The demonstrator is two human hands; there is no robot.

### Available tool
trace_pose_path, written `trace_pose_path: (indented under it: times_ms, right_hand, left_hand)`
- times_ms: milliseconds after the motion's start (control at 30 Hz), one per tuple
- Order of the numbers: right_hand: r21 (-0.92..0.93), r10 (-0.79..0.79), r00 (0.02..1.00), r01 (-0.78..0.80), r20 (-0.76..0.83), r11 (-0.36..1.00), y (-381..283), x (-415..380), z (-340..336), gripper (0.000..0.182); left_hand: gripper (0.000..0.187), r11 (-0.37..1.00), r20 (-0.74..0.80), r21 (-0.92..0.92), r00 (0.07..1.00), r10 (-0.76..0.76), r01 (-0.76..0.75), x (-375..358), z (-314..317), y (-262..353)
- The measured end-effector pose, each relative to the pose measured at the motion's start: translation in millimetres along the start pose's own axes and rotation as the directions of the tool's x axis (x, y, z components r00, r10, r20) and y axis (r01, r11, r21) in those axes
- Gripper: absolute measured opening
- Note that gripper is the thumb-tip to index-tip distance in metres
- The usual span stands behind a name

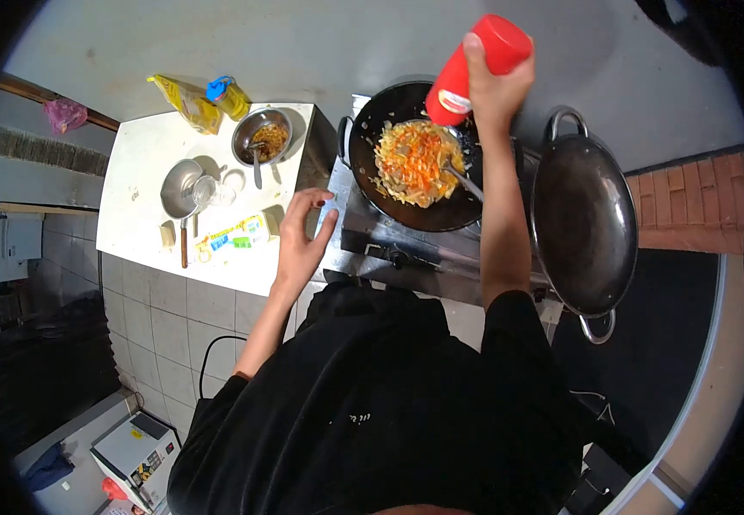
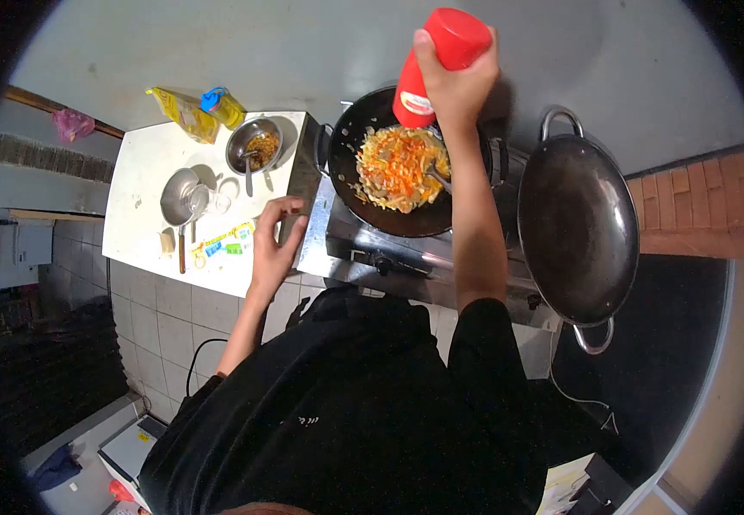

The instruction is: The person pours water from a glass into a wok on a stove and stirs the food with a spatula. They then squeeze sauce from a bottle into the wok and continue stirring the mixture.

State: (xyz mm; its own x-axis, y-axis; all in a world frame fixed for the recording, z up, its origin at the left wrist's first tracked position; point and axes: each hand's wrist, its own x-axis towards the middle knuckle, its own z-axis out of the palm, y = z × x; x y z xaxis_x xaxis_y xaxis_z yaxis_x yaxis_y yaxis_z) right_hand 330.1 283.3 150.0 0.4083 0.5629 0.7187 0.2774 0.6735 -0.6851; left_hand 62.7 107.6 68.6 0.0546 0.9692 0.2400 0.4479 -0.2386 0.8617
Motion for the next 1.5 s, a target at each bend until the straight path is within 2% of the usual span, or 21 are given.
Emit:
trace_pose_path:
  times_ms: [67,133,200,267,300,433,533,567,667,733,800,867,900,933,1000,1167,1233,1367,1433,1500]
  right_hand:
    - [0.058,0.013,1.000,-0.014,0.008,0.998,-19,-4,-1,0.038]
    - [0.056,-0.046,0.999,0.045,0.012,0.997,-26,-8,0,0.038]
    - [0.069,0.012,1.000,-0.011,-0.020,0.998,-3,-4,11,0.038]
    - [-0.011,-0.048,0.999,0.048,-0.004,0.999,15,8,18,0.036]
    - [0.000,-0.041,0.999,0.041,-0.008,0.999,17,6,17,0.038]
    - [0.007,-0.049,0.997,0.048,0.058,0.999,-24,-20,10,0.039]
    - [0.083,0.055,0.998,-0.055,0.001,0.995,7,-10,16,0.036]
    - [0.082,0.047,0.999,-0.046,-0.007,0.996,9,-8,14,0.036]
    - [0.018,0.027,1.000,-0.027,-0.010,0.999,-3,-8,8,0.035]
    - [-0.151,-0.123,0.992,0.127,0.036,0.980,-18,-11,-4,0.032]
    - [-0.172,-0.082,0.997,0.084,0.014,0.982,3,-9,-20,0.032]
    - [-0.074,0.070,0.987,-0.081,-0.143,0.994,15,3,-33,0.032]
    - [-0.195,0.025,0.985,-0.058,-0.168,0.979,4,1,-35,0.032]
    - [-0.193,0.026,0.985,-0.059,-0.168,0.979,6,3,-35,0.032]
    - [-0.157,-0.007,0.996,-0.008,-0.094,0.988,11,2,-42,0.031]
    - [-0.118,-0.025,0.990,0.009,-0.140,0.993,29,16,-49,0.033]
    - [-0.134,-0.081,0.993,0.069,-0.089,0.989,15,8,-54,0.034]
    - [-0.141,-0.068,0.996,0.060,-0.052,0.988,23,15,-53,0.034]
    - [-0.056,-0.009,0.999,0.007,-0.031,0.998,20,13,-48,0.035]
    - [-0.121,-0.033,0.999,0.034,0.011,0.992,8,0,-49,0.035]
  left_hand:
    - [0.022,1.000,0.008,0.014,1.000,-0.011,0.010,-2,-4,-1]
    - [0.022,0.997,0.020,-0.058,0.999,-0.044,0.045,-7,-5,-6]
    - [0.023,0.995,0.067,-0.037,0.994,-0.089,0.092,-14,-9,-7]
    - [0.023,0.992,0.104,-0.077,0.991,-0.089,0.097,-11,-10,-5]
    - [0.022,0.998,0.099,-0.051,0.994,-0.043,0.048,-13,-9,-13]
    - [0.023,0.993,0.091,-0.093,0.994,-0.068,0.076,-10,-10,-21]
    - [0.025,0.991,0.105,-0.098,0.991,-0.080,0.090,-8,-11,-16]
    - [0.026,0.992,0.116,-0.089,0.990,-0.078,0.088,-6,-11,-13]
    - [0.028,0.994,0.121,-0.081,0.991,-0.064,0.074,-2,-9,-14]
    - [0.029,0.987,0.105,-0.121,0.990,-0.097,0.110,-3,-8,-19]
    - [0.029,0.986,0.102,-0.124,0.990,-0.096,0.109,-7,-7,-18]
    - [0.029,0.989,0.085,-0.131,0.994,-0.064,0.075,-2,-5,-18]
    - [0.029,0.987,0.085,-0.130,0.993,-0.082,0.092,-4,-4,-20]
    - [0.029,0.985,0.089,-0.128,0.991,-0.101,0.112,-6,-4,-22]
    - [0.029,0.985,0.103,-0.122,0.988,-0.112,0.125,-6,0,-23]
    - [0.028,0.987,0.130,-0.114,0.987,-0.099,0.114,-3,10,-12]
    - [0.029,0.986,0.128,-0.118,0.986,-0.103,0.119,-1,13,-10]
    - [0.028,0.989,0.142,-0.106,0.986,-0.087,0.102,-2,20,-5]
    - [0.028,0.988,0.148,-0.110,0.985,-0.087,0.104,-2,24,-4]
    - [0.028,0.987,0.147,-0.111,0.984,-0.097,0.114,-1,24,-4]
